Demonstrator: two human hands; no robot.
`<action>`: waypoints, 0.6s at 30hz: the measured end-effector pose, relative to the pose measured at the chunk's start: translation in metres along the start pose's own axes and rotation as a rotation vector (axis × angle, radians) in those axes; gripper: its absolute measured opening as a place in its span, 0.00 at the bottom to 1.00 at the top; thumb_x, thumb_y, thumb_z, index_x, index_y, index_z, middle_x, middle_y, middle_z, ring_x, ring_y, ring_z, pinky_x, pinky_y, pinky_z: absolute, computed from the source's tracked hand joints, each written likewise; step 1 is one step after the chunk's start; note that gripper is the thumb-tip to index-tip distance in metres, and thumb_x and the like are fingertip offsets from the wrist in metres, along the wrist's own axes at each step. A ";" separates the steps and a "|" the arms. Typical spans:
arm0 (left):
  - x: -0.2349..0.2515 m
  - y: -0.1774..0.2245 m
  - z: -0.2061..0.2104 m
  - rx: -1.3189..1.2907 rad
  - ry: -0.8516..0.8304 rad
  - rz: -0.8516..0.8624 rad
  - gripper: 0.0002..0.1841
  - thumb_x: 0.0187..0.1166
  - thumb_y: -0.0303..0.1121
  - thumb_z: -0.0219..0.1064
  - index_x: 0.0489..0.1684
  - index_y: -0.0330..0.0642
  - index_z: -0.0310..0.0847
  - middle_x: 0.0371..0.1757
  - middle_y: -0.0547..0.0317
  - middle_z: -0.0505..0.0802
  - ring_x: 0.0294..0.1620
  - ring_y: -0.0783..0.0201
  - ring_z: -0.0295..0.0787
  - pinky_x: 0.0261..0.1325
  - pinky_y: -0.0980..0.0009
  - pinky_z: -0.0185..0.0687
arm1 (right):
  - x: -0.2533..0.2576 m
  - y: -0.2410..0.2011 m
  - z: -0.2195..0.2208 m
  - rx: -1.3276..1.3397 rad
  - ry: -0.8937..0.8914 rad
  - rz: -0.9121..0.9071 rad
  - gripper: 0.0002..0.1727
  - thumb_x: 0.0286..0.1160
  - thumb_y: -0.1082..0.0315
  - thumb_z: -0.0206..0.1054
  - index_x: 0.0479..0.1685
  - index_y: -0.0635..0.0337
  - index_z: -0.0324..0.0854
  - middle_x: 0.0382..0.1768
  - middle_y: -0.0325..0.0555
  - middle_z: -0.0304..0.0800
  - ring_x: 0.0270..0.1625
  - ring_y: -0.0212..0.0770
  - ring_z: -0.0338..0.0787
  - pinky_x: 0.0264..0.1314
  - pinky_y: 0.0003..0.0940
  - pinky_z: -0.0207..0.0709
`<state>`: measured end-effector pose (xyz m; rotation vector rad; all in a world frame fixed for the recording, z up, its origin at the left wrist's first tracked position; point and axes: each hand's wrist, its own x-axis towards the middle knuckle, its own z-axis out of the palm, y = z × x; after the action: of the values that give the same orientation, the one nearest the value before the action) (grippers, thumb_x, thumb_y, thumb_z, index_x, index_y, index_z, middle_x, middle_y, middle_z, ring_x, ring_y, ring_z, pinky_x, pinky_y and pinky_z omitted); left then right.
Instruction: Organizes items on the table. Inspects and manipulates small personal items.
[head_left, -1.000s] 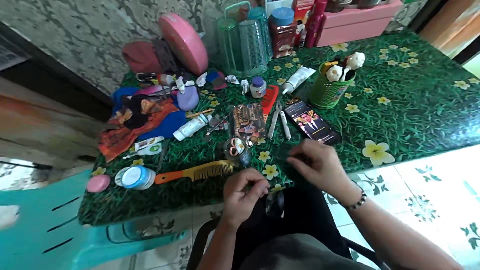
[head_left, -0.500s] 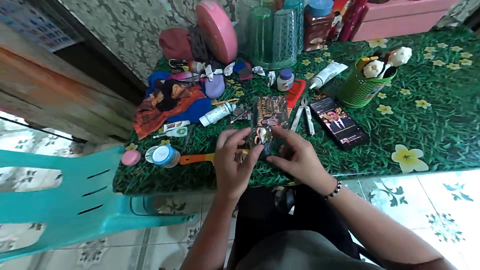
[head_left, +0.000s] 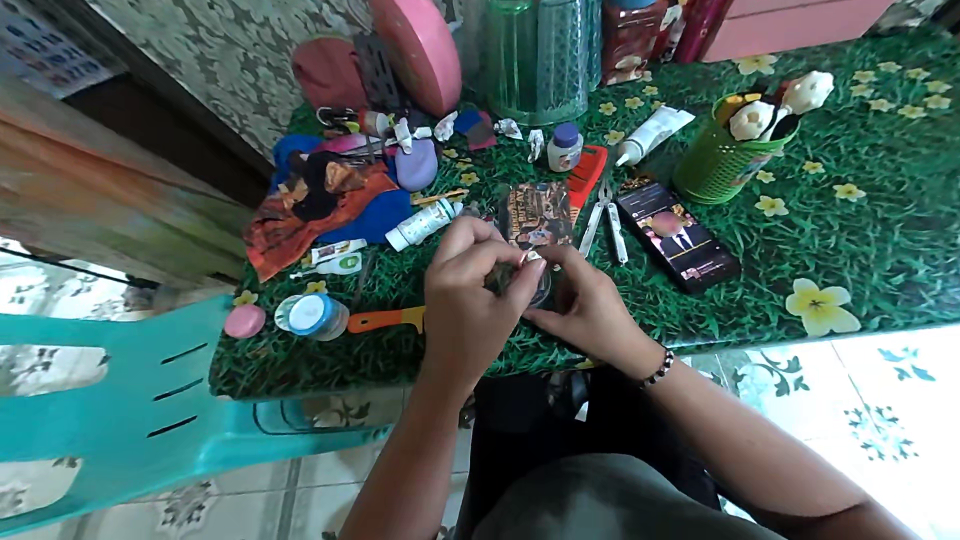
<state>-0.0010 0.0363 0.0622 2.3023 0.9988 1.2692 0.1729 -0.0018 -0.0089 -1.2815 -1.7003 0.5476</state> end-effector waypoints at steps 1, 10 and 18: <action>0.002 0.003 -0.005 -0.053 0.008 0.013 0.06 0.74 0.32 0.76 0.34 0.38 0.91 0.46 0.57 0.87 0.35 0.75 0.82 0.32 0.84 0.78 | 0.000 0.000 0.000 0.011 0.005 -0.007 0.39 0.55 0.68 0.85 0.72 0.58 0.74 0.54 0.48 0.88 0.29 0.38 0.87 0.32 0.39 0.87; 0.008 -0.018 -0.045 -0.501 0.221 -0.120 0.03 0.83 0.27 0.67 0.47 0.45 0.85 0.39 0.68 0.97 0.34 0.66 0.97 0.38 0.67 0.97 | -0.001 0.003 0.000 0.077 0.025 -0.012 0.38 0.49 0.78 0.81 0.68 0.56 0.74 0.62 0.47 0.84 0.37 0.38 0.91 0.34 0.39 0.91; -0.005 -0.075 -0.007 -0.505 0.253 -0.488 0.02 0.83 0.28 0.67 0.43 0.41 0.79 0.36 0.61 0.96 0.37 0.61 0.98 0.43 0.62 0.98 | -0.001 0.002 0.000 0.059 0.024 0.011 0.39 0.48 0.79 0.81 0.69 0.54 0.73 0.67 0.41 0.88 0.52 0.38 0.94 0.48 0.41 0.92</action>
<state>-0.0402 0.0850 0.0192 1.4394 1.0786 1.4111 0.1738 -0.0022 -0.0110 -1.2514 -1.6459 0.5824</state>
